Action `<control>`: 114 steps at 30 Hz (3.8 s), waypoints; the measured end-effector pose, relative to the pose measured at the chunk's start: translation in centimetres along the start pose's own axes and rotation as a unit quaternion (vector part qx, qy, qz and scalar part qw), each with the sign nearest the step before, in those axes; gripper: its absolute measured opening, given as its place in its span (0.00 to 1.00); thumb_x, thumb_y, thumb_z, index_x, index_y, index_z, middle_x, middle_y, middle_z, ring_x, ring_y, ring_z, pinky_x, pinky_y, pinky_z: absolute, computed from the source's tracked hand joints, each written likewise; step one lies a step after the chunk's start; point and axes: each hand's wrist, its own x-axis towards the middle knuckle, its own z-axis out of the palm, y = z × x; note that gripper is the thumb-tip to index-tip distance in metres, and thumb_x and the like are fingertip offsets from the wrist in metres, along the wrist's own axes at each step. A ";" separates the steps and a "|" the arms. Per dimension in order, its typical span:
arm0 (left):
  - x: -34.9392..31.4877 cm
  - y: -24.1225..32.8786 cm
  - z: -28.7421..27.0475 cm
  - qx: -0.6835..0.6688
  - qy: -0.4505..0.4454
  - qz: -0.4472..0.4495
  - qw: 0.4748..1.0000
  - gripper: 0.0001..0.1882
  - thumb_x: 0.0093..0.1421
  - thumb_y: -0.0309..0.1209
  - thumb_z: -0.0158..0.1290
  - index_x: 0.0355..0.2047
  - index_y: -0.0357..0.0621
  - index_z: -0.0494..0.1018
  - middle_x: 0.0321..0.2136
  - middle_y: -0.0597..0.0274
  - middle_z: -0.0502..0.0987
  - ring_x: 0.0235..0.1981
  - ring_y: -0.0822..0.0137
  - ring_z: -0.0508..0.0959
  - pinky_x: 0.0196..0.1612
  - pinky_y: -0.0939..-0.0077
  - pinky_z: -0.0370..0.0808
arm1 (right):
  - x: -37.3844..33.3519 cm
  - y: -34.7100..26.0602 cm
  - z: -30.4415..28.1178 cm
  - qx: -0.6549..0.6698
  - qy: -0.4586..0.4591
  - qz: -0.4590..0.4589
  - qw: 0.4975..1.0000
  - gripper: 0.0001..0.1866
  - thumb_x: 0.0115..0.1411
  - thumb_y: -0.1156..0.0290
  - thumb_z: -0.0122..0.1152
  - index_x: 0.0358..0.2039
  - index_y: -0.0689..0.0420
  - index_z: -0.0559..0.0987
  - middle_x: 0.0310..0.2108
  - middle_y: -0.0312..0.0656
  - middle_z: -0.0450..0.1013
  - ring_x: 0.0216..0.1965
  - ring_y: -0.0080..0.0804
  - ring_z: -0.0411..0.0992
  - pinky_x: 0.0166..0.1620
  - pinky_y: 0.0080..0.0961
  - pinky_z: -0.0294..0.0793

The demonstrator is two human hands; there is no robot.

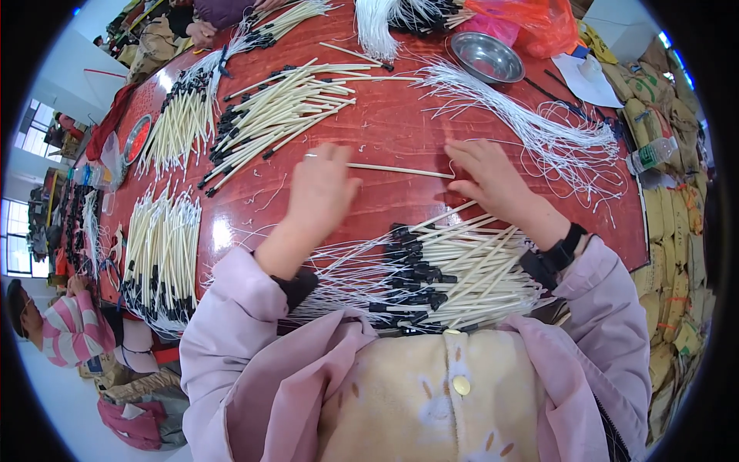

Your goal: The person picks up a white tube and a wire, threads the wire through the tube by hand, and places the assembled piece onto a pile. This process is repeated multiple times with other tubes and wires on the table.

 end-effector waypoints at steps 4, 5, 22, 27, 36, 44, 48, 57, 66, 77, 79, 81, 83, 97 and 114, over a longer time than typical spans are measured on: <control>-0.1 -2.3 0.8 0.005 0.051 -0.019 0.999 0.18 0.51 0.34 0.66 0.40 0.43 0.76 0.40 0.54 0.76 0.45 0.51 0.78 0.42 0.55 0.75 | 1.5 -1.6 0.1 -0.017 -0.013 -0.027 0.999 0.38 0.55 0.59 0.70 0.63 0.61 0.71 0.66 0.47 0.66 0.60 0.48 0.65 0.64 0.42 0.64; 0.2 -2.0 1.2 -0.007 0.054 0.018 0.998 0.16 0.52 0.34 0.65 0.39 0.43 0.76 0.40 0.55 0.76 0.44 0.52 0.78 0.42 0.55 0.75 | 1.7 -1.9 -0.3 -0.018 -0.023 -0.025 0.999 0.38 0.54 0.59 0.71 0.63 0.61 0.71 0.65 0.47 0.66 0.60 0.48 0.65 0.63 0.41 0.64; 2.8 3.9 6.1 -0.035 -0.006 0.072 0.997 0.07 0.56 0.25 0.54 0.37 0.45 0.75 0.36 0.57 0.76 0.43 0.54 0.78 0.43 0.56 0.72 | -2.5 0.4 -1.7 -0.035 -0.076 -0.028 0.996 0.32 0.54 0.60 0.71 0.56 0.64 0.78 0.62 0.44 0.71 0.60 0.47 0.66 0.63 0.40 0.65; 2.6 3.9 6.0 -0.035 -0.015 0.064 0.997 0.07 0.57 0.25 0.53 0.37 0.45 0.75 0.37 0.56 0.76 0.43 0.54 0.78 0.43 0.56 0.72 | -1.7 -0.5 -1.4 -0.036 -0.054 -0.032 0.997 0.31 0.55 0.60 0.69 0.56 0.65 0.78 0.62 0.45 0.71 0.61 0.46 0.65 0.64 0.40 0.64; 3.4 5.1 6.9 -0.048 0.008 0.068 0.996 0.05 0.58 0.27 0.56 0.36 0.44 0.74 0.35 0.57 0.75 0.41 0.52 0.78 0.44 0.55 0.73 | -1.1 -1.0 -1.3 -0.018 -0.122 -0.058 0.991 0.33 0.61 0.54 0.61 0.58 0.68 0.75 0.66 0.46 0.65 0.64 0.48 0.61 0.66 0.42 0.61; 4.1 5.8 6.6 -0.015 -0.025 0.071 0.997 0.07 0.58 0.28 0.53 0.38 0.43 0.75 0.39 0.55 0.77 0.45 0.55 0.79 0.45 0.57 0.74 | -1.5 -0.8 -0.2 -0.013 0.003 -0.018 1.000 0.31 0.59 0.57 0.65 0.58 0.62 0.75 0.67 0.47 0.63 0.63 0.50 0.62 0.66 0.44 0.60; 3.6 6.1 6.9 0.026 -0.006 0.090 0.996 0.06 0.59 0.25 0.51 0.38 0.40 0.72 0.37 0.52 0.76 0.41 0.52 0.78 0.43 0.56 0.74 | -1.0 -0.2 -1.6 -0.012 0.025 0.007 1.000 0.28 0.55 0.62 0.70 0.55 0.60 0.77 0.63 0.46 0.67 0.60 0.48 0.65 0.63 0.42 0.63; 3.6 7.0 5.4 -0.005 -0.059 0.060 0.996 0.10 0.59 0.26 0.52 0.41 0.41 0.70 0.39 0.53 0.78 0.43 0.55 0.79 0.43 0.57 0.74 | -1.3 0.5 -1.1 0.000 0.033 -0.011 0.999 0.11 0.53 0.69 0.71 0.35 0.58 0.84 0.41 0.38 0.81 0.46 0.37 0.73 0.51 0.36 0.67; 3.2 7.2 5.5 -0.117 -0.010 0.085 0.989 0.05 0.62 0.23 0.46 0.39 0.40 0.67 0.34 0.49 0.76 0.39 0.46 0.77 0.41 0.53 0.70 | -1.3 0.2 -1.1 0.024 0.074 -0.045 0.996 0.05 0.54 0.72 0.69 0.30 0.59 0.85 0.38 0.39 0.82 0.38 0.36 0.75 0.47 0.34 0.68; 3.2 8.3 4.5 -0.243 0.010 0.112 0.963 0.09 0.59 0.22 0.53 0.40 0.38 0.67 0.36 0.45 0.74 0.41 0.41 0.74 0.44 0.51 0.71 | -0.8 -1.0 -1.8 0.024 0.073 -0.050 0.996 0.07 0.54 0.70 0.70 0.31 0.59 0.83 0.33 0.41 0.80 0.34 0.39 0.73 0.43 0.35 0.68; 3.3 8.2 3.7 -0.242 -0.011 0.110 0.964 0.13 0.58 0.25 0.56 0.43 0.38 0.69 0.39 0.46 0.75 0.43 0.43 0.75 0.45 0.54 0.72 | -0.5 -1.4 -2.1 0.021 0.066 -0.052 0.996 0.07 0.54 0.70 0.70 0.30 0.59 0.82 0.31 0.41 0.79 0.33 0.39 0.73 0.43 0.36 0.68; 3.1 8.2 1.4 -0.165 0.054 0.124 0.977 0.17 0.57 0.26 0.58 0.46 0.38 0.69 0.40 0.47 0.75 0.44 0.45 0.76 0.46 0.56 0.73 | -0.6 -1.7 -2.5 0.014 0.072 -0.062 0.995 0.06 0.54 0.70 0.70 0.29 0.57 0.82 0.29 0.41 0.78 0.33 0.39 0.73 0.42 0.36 0.68; 2.5 8.1 -1.4 -0.017 0.181 0.154 0.971 0.25 0.57 0.29 0.61 0.53 0.37 0.69 0.43 0.50 0.76 0.47 0.48 0.77 0.49 0.59 0.73 | -0.8 -1.5 -2.9 0.011 0.080 -0.065 0.995 0.06 0.54 0.70 0.70 0.28 0.57 0.81 0.28 0.41 0.77 0.33 0.39 0.73 0.42 0.36 0.68; -3.9 2.7 -5.6 -0.530 -0.023 -0.274 0.802 0.13 0.68 0.33 0.56 0.44 0.36 0.83 0.22 0.70 0.76 0.21 0.82 0.72 0.23 0.86 0.67 | -3.6 -2.9 -4.3 0.046 0.141 -0.059 0.987 0.04 0.53 0.74 0.69 0.28 0.57 0.81 0.33 0.38 0.79 0.35 0.41 0.72 0.44 0.37 0.68; -24.5 -15.6 -10.5 0.053 0.061 -0.391 0.917 0.15 0.65 0.33 0.56 0.46 0.35 0.80 0.26 0.61 0.75 0.23 0.68 0.72 0.26 0.70 0.67 | -14.0 0.1 -7.5 0.046 0.033 0.066 0.996 0.15 0.53 0.66 0.72 0.41 0.57 0.85 0.47 0.38 0.79 0.49 0.41 0.69 0.58 0.41 0.65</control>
